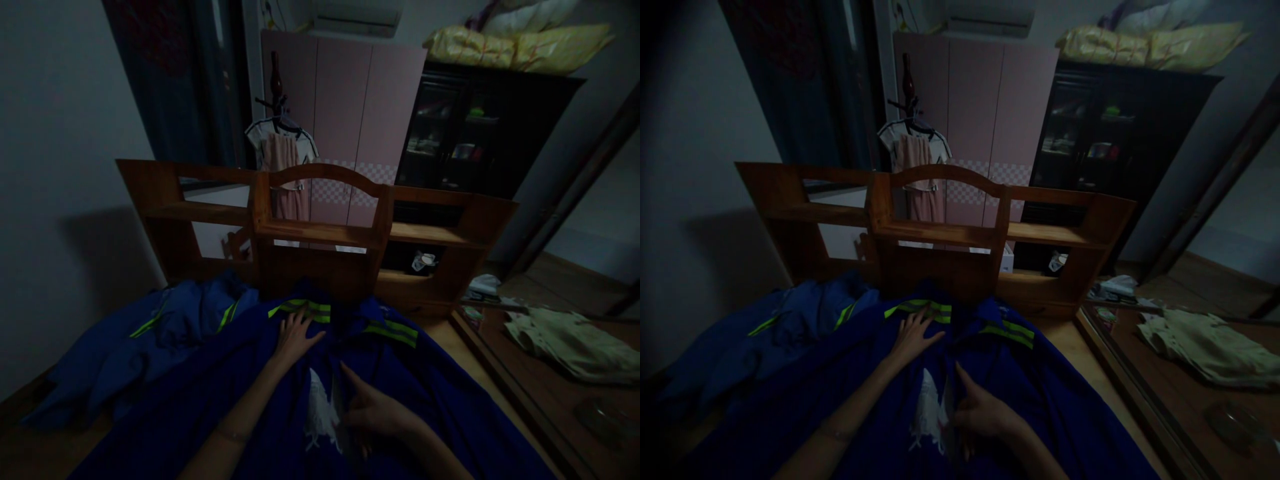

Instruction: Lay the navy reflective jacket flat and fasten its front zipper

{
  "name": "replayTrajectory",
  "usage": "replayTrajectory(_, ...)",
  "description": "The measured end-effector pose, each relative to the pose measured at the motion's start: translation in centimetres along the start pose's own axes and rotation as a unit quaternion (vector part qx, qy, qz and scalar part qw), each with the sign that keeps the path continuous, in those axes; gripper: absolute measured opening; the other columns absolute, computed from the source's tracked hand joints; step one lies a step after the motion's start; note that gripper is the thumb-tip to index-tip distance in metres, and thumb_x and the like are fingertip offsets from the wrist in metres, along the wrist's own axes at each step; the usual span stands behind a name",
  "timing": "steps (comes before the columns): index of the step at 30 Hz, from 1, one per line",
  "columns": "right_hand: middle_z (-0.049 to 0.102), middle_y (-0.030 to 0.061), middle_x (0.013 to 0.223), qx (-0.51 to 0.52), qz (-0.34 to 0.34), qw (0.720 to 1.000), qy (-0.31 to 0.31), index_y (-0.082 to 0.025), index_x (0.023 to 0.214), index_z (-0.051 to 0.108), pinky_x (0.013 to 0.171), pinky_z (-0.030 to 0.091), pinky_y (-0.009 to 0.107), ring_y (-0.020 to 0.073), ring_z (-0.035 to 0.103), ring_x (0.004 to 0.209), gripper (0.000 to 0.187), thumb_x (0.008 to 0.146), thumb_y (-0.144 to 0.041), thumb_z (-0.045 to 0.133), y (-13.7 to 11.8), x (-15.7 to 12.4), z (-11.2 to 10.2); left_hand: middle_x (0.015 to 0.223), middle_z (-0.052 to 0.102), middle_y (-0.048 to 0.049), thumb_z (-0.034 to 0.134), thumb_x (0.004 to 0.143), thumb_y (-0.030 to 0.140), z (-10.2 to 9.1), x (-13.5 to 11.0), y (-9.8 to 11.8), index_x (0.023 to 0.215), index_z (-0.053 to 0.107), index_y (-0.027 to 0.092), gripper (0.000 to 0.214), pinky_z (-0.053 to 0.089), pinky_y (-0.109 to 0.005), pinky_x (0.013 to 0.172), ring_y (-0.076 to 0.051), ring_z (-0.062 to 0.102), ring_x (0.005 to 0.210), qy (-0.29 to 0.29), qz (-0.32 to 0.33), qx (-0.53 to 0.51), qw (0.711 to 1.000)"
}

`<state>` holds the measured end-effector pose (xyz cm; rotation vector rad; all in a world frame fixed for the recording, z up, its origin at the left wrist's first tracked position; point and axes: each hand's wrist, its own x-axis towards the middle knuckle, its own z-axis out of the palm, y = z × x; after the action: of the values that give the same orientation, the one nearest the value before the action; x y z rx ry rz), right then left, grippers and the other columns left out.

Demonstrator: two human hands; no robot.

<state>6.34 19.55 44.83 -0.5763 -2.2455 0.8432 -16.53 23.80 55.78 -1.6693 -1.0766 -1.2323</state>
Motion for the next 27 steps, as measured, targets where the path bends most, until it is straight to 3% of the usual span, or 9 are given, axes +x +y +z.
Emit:
replayTrajectory(4,0.063,0.0003,0.065,0.008,-0.011,0.998,0.058,-0.017,0.146,0.003,0.042,0.041,0.020,0.0123,0.056,0.043,0.096,0.074,-0.041,0.061,-0.5,0.7,1.1,0.143,0.034,-0.0096,0.051,0.077,0.061,0.1,0.0,0.1,0.129,0.048,0.028,0.061,0.027,-0.051,0.099,-0.034,0.030,0.125,0.020,0.009,-0.007,1.000)
replayTrajectory(7,0.061,0.0033,0.070,-0.042,-0.099,0.970,0.217,-0.011,0.125,0.048,0.043,0.042,0.022,0.0117,0.055,0.047,0.053,0.082,-0.043,0.046,-2.5,2.6,-0.6,0.132,0.044,-0.0117,0.055,0.077,0.056,-0.2,-0.3,0.7,0.119,0.057,0.024,0.053,0.025,-0.048,0.102,-0.032,0.031,0.124,0.043,0.040,-0.010,0.998)
replayTrajectory(9,0.063,0.0056,0.083,-0.111,-0.170,0.932,0.299,-0.014,0.108,0.059,0.052,0.048,0.024,0.0133,0.059,0.061,0.035,0.081,-0.031,0.045,-4.1,4.3,-2.2,0.122,0.050,-0.0107,0.057,0.078,0.047,-0.5,-0.5,1.3,0.114,0.059,0.022,0.044,0.027,-0.045,0.101,-0.029,0.037,0.120,0.031,0.056,-0.018,0.998)
replayTrajectory(11,0.062,0.0070,0.102,-0.150,-0.231,0.895,0.352,-0.018,0.116,0.056,0.066,0.051,0.028,0.0158,0.061,0.081,0.039,0.080,-0.022,0.042,-5.1,6.1,-3.4,0.115,0.052,-0.0091,0.056,0.079,0.039,-0.6,-0.7,1.9,0.114,0.058,0.022,0.039,0.033,-0.040,0.098,-0.026,0.042,0.115,0.003,0.063,-0.031,0.997)
replayTrajectory(13,0.055,0.0079,0.120,-0.173,-0.284,0.860,0.387,-0.022,0.136,0.037,0.082,0.048,0.033,0.0178,0.057,0.100,0.057,0.079,-0.019,0.042,-5.5,7.8,-4.0,0.115,0.052,-0.0086,0.055,0.079,0.037,-0.7,-0.8,2.3,0.116,0.057,0.022,0.040,0.038,-0.034,0.094,-0.024,0.046,0.112,-0.027,0.053,-0.041,0.997)
replayTrajectory(17,0.026,0.0107,0.147,-0.257,-0.336,0.814,0.399,-0.022,0.147,-0.001,0.104,0.031,0.041,0.0229,0.034,0.129,0.093,0.075,-0.024,0.057,-4.9,9.9,-4.4,0.120,0.049,-0.0083,0.052,0.080,0.045,-1.0,-1.7,2.1,0.122,0.054,0.026,0.046,0.042,-0.032,0.089,-0.023,0.052,0.108,-0.060,0.013,-0.031,0.998)
replayTrajectory(20,0.014,0.0106,0.151,-0.311,-0.332,0.812,0.367,-0.022,0.147,-0.001,0.108,0.024,0.043,0.0258,0.021,0.136,0.102,0.070,-0.031,0.066,-4.0,10.4,-5.0,0.121,0.049,-0.0074,0.049,0.080,0.050,-1.5,-3.0,1.5,0.127,0.050,0.030,0.051,0.043,-0.031,0.087,-0.023,0.054,0.108,-0.074,0.004,-0.014,0.997)
replayTrajectory(24,0.016,0.0121,0.151,-0.328,-0.320,0.828,0.322,-0.021,0.147,0.004,0.110,0.021,0.043,0.0256,0.018,0.137,0.106,0.068,-0.036,0.072,-2.7,10.5,-6.1,0.127,0.047,-0.0117,0.045,0.078,0.063,-2.2,-3.9,0.9,0.131,0.046,0.026,0.065,0.044,-0.035,0.086,-0.028,0.050,0.115,-0.080,0.004,0.013,0.997)
replayTrajectory(27,0.016,0.0147,0.150,-0.311,-0.310,0.842,0.312,-0.020,0.147,0.004,0.110,0.021,0.044,0.0254,0.018,0.138,0.103,0.071,-0.036,0.070,-1.5,10.5,-6.7,0.123,0.052,-0.0140,0.031,0.087,0.058,-2.5,-3.0,1.0,0.131,0.047,0.023,0.058,0.044,-0.038,0.085,-0.029,0.053,0.112,-0.096,-0.014,0.021,0.995)
